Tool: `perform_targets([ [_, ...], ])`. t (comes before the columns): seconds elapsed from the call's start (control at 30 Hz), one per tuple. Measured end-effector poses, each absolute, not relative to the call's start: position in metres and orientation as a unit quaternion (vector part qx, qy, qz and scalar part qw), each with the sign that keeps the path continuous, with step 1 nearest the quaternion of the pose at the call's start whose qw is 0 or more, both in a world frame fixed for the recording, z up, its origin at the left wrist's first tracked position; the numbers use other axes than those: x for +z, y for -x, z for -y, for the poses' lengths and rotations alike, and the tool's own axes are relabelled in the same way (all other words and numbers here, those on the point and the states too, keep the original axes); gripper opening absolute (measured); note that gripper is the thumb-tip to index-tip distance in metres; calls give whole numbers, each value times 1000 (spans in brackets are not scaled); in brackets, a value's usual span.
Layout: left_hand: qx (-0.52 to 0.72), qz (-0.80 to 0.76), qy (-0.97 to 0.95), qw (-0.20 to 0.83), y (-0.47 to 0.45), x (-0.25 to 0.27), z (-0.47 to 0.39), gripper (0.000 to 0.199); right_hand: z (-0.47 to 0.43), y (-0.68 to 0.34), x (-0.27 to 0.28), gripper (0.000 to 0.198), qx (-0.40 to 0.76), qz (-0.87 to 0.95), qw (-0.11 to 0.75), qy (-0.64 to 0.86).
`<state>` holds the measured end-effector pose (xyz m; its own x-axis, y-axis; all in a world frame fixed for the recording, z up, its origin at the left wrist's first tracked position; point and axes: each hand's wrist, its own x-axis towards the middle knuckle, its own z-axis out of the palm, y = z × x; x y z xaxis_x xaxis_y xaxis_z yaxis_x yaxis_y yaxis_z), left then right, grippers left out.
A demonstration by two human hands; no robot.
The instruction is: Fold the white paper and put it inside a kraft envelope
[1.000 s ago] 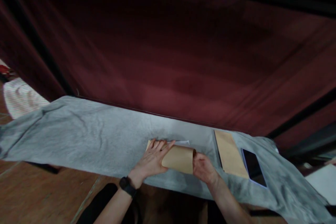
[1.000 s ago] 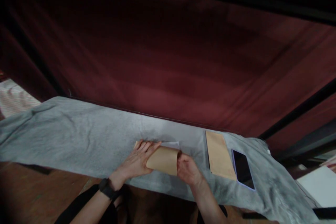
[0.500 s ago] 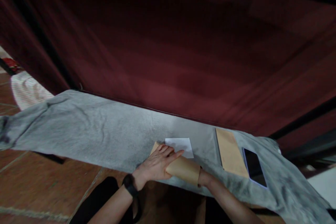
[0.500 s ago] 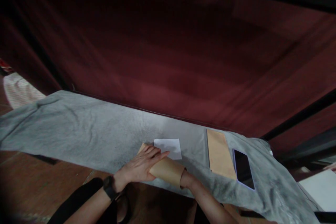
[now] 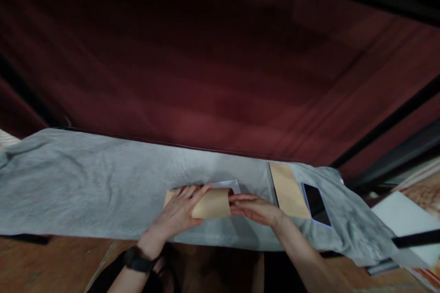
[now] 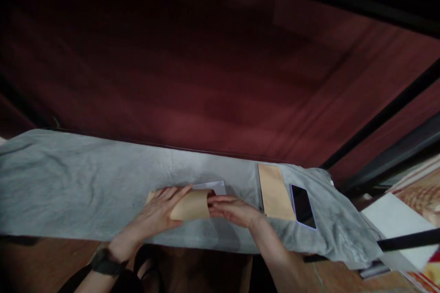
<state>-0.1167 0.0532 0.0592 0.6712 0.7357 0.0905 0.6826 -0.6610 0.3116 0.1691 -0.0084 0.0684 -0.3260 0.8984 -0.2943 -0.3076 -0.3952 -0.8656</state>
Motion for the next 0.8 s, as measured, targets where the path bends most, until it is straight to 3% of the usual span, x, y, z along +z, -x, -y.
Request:
perform_targets([
  [0.17, 73, -501, -851, 140, 152, 59, -75, 96, -14, -193, 44, 15, 410, 457, 394, 684],
  [0.33, 32, -542, -822, 171, 159, 50, -80, 99, -24, -171, 6, 26, 309, 439, 370, 759],
  [0.47, 29, -541, -817, 197, 161, 44, -82, 101, -27, -154, -5, 36, 287, 410, 362, 786],
  [0.8, 27, -539, -818, 201, 161, 37, -83, 106, -25, -169, -9, 26, 309, 396, 467, 728],
])
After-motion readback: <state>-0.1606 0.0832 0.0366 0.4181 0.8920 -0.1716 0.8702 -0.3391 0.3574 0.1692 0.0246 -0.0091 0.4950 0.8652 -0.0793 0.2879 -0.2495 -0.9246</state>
